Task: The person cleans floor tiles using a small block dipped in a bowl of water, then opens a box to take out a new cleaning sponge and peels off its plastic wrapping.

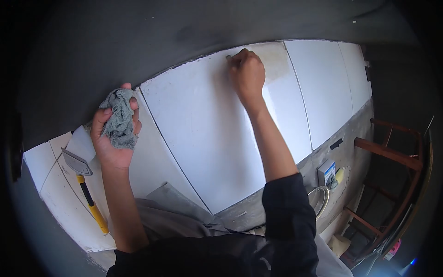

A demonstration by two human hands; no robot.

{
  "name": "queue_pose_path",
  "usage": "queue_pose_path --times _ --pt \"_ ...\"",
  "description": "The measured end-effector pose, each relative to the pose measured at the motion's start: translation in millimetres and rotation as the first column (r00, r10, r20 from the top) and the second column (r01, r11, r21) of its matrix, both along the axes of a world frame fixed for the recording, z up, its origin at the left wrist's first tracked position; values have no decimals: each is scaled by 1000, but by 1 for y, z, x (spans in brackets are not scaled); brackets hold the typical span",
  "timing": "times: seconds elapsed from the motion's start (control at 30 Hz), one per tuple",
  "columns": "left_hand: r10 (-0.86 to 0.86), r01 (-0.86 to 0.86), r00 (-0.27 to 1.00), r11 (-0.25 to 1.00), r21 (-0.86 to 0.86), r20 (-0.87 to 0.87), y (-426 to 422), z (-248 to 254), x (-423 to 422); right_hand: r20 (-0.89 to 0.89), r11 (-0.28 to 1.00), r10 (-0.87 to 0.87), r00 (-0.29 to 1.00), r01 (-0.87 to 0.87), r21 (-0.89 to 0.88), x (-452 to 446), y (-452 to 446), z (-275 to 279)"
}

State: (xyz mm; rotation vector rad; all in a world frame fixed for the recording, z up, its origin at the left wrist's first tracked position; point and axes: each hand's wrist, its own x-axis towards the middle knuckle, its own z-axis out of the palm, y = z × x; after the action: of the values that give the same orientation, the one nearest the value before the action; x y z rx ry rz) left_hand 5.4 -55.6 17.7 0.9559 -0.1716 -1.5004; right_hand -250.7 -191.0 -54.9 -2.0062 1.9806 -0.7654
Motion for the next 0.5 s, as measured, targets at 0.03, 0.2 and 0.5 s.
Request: queue_pose_path --times 0.03,0.2,0.5 --pt "-35 34 999 999 -30 -22 1 -4 4 9 1000 14 1000 -14 11 -3 -6 3" --pt "-48 47 999 998 -49 -13 2 -3 4 -15 998 -63 998 62 -29 -2 -21 1" --pt "-39 37 999 999 -38 -38 2 -6 4 -65 997 59 996 -62 -38 -3 -21 1"
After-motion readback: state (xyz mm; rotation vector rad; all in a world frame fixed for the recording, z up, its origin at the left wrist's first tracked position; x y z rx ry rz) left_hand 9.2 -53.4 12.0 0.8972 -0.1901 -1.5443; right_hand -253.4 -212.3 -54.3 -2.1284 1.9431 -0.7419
